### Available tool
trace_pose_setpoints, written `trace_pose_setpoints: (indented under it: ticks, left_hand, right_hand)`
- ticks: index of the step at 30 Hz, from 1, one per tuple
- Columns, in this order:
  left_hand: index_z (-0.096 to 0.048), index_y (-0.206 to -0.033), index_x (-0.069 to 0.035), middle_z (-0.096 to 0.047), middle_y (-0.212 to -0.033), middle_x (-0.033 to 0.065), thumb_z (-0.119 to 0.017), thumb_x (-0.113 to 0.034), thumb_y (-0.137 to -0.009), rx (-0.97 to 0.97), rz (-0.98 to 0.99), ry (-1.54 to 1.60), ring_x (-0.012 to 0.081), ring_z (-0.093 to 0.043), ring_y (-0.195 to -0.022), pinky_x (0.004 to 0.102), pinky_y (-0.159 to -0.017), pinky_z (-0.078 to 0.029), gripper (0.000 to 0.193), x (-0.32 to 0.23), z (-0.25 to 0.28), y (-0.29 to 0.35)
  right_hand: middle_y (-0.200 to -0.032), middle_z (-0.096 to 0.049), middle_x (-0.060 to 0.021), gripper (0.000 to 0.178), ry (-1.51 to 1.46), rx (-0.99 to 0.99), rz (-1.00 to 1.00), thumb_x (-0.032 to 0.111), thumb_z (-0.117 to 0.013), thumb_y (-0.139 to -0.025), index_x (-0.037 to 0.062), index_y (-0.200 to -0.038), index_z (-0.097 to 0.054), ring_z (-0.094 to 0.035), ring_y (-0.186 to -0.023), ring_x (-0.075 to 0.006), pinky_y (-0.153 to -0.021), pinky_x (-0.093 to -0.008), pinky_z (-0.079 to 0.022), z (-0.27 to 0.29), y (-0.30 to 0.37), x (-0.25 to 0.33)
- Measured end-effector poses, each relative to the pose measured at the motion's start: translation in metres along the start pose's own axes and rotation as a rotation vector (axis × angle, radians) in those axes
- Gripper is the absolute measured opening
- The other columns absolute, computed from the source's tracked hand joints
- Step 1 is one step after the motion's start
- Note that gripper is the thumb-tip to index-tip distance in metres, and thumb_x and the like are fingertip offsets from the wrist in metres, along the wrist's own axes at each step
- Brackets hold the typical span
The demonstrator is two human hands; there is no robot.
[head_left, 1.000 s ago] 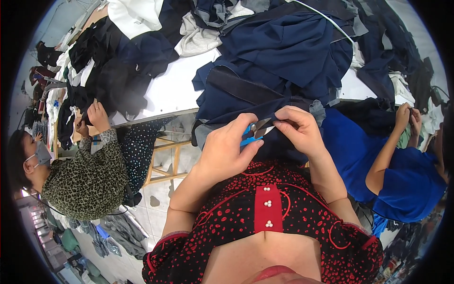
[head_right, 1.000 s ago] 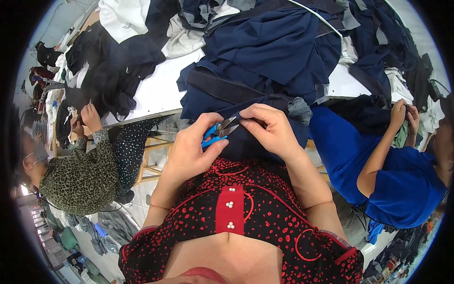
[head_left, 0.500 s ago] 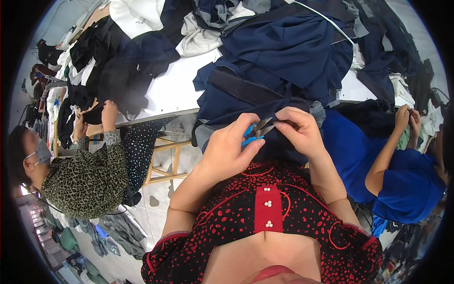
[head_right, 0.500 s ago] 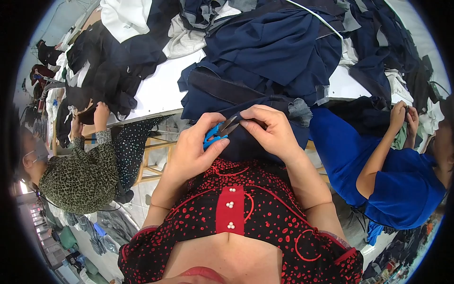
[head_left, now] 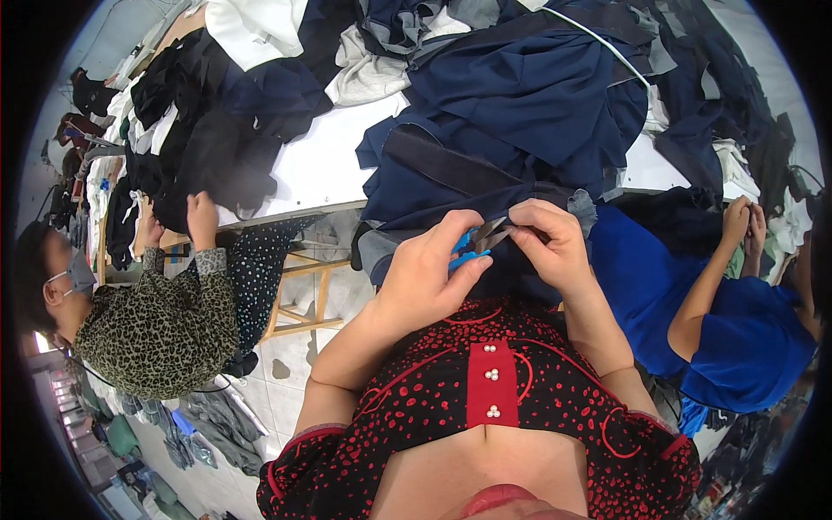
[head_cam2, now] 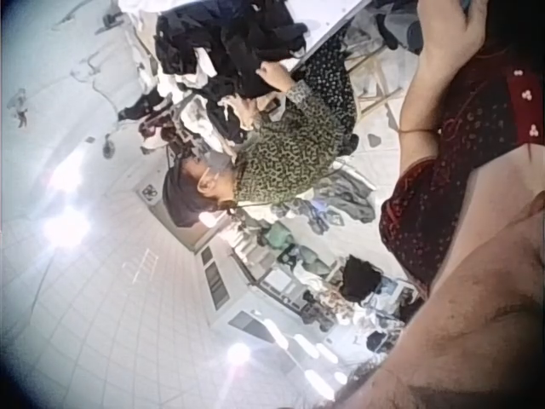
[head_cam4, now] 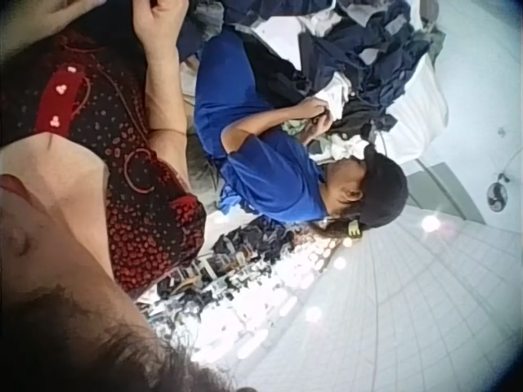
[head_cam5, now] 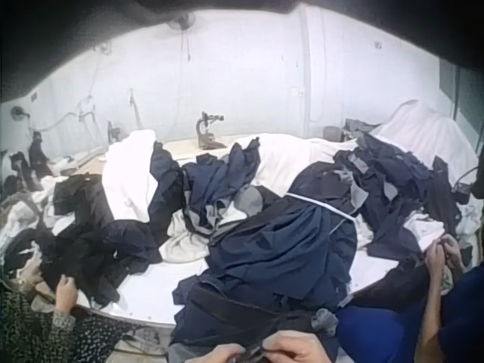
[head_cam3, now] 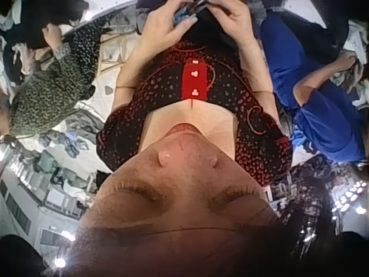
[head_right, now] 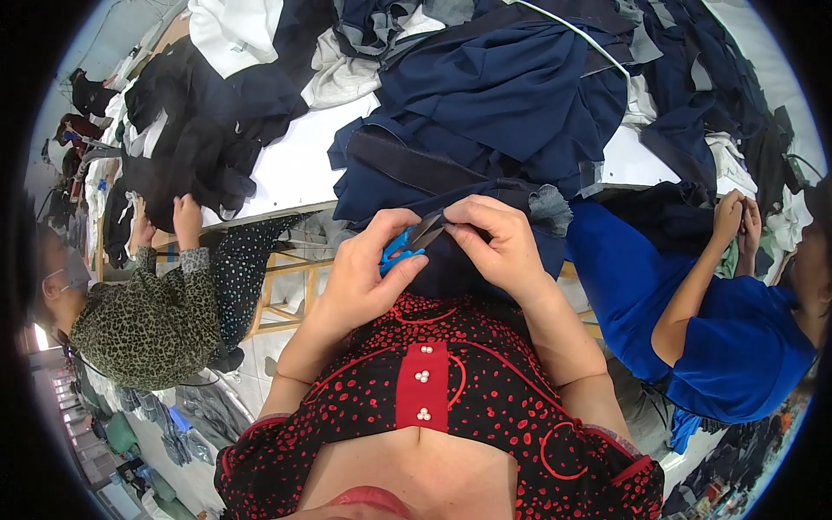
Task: Trimming loose threads from fabric pieces using thread snips in a factory setting.
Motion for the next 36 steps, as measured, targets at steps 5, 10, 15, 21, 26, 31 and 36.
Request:
trace_pose_setpoints:
  ticks: [5, 10, 15, 21, 26, 31, 36]
  left_hand:
    - [-0.050, -0.108, -0.003, -0.060, -0.082, 0.0148, -0.065, -0.015, -0.081, -0.027, -0.037, 0.054, 0.0314, -0.063, -0.070, 0.0344, -0.063, -0.050, 0.033, -0.005, 0.006, 0.001]
    - [-0.051, -0.107, -0.003, -0.061, -0.082, 0.0140, -0.068, -0.015, -0.078, -0.028, -0.043, -0.094, 0.0311, -0.063, -0.069, 0.0342, -0.060, -0.050, 0.035, -0.016, 0.011, 0.001]
    - [-0.052, -0.106, -0.003, -0.061, -0.082, 0.0141, -0.068, -0.014, -0.076, -0.039, -0.040, -0.142, 0.0315, -0.062, -0.069, 0.0354, -0.060, -0.049, 0.036, -0.014, 0.009, 0.002]
    - [-0.052, -0.106, -0.003, -0.061, -0.083, 0.0146, -0.068, -0.014, -0.076, -0.046, -0.028, -0.178, 0.0328, -0.062, -0.071, 0.0365, -0.061, -0.049, 0.035, -0.013, 0.008, 0.002]
    - [-0.052, -0.106, -0.003, -0.061, -0.083, 0.0151, -0.067, -0.014, -0.077, -0.067, -0.043, -0.158, 0.0336, -0.062, -0.071, 0.0369, -0.061, -0.048, 0.035, -0.013, 0.007, 0.002]
    - [-0.054, -0.107, -0.002, -0.058, -0.081, 0.0136, -0.066, -0.014, -0.079, -0.046, 0.009, -0.091, 0.0274, -0.060, -0.067, 0.0325, -0.061, -0.047, 0.033, -0.006, 0.003, 0.003]
    - [-0.054, -0.107, -0.002, -0.058, -0.081, 0.0139, -0.067, -0.013, -0.078, -0.071, -0.038, -0.139, 0.0268, -0.059, -0.066, 0.0323, -0.061, -0.046, 0.035, -0.010, 0.001, 0.002]
  right_hand:
    - [-0.081, -0.060, -0.0082, 0.011, -0.134, 0.006, -0.039, -0.005, -0.061, -0.079, -0.0044, -0.089, -0.061, -0.056, -0.070, -0.0137, -0.061, -0.0236, -0.043, -0.002, 0.002, -0.007]
    - [-0.081, -0.058, -0.0055, 0.009, -0.175, -0.009, -0.059, -0.002, -0.062, -0.081, -0.0041, -0.090, -0.060, -0.051, -0.068, -0.0086, -0.058, -0.0206, -0.039, -0.001, 0.004, -0.012]
    - [-0.082, -0.060, -0.0068, 0.009, -0.117, -0.011, -0.046, -0.003, -0.061, -0.081, -0.0040, -0.089, -0.060, -0.053, -0.069, -0.0106, -0.060, -0.0216, -0.041, 0.000, 0.002, -0.003]
    - [-0.086, -0.062, -0.0100, 0.011, -0.039, -0.007, -0.014, -0.004, -0.061, -0.079, -0.0043, -0.090, -0.060, -0.059, -0.074, -0.0168, -0.065, -0.0248, -0.045, 0.001, 0.003, 0.001]
    - [-0.087, -0.063, -0.0116, 0.012, 0.001, -0.009, 0.000, -0.004, -0.061, -0.078, -0.0044, -0.090, -0.061, -0.061, -0.077, -0.0198, -0.068, -0.0265, -0.047, 0.002, 0.003, 0.002]
    - [-0.087, -0.063, -0.0120, 0.012, 0.010, -0.016, 0.002, -0.004, -0.061, -0.077, -0.0044, -0.090, -0.061, -0.061, -0.077, -0.0207, -0.068, -0.0272, -0.047, 0.002, 0.004, 0.003]
    - [-0.086, -0.063, -0.0118, 0.011, -0.003, -0.014, -0.015, -0.005, -0.060, -0.077, -0.0042, -0.088, -0.060, -0.061, -0.076, -0.0205, -0.068, -0.0268, -0.047, 0.002, 0.004, -0.001]
Point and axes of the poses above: each hand's wrist, its own y-axis away from the middle knuckle, its own z-axis out of the back of the hand, x = y × z, the point moved 10 cm from there along -y, towards the middle knuckle
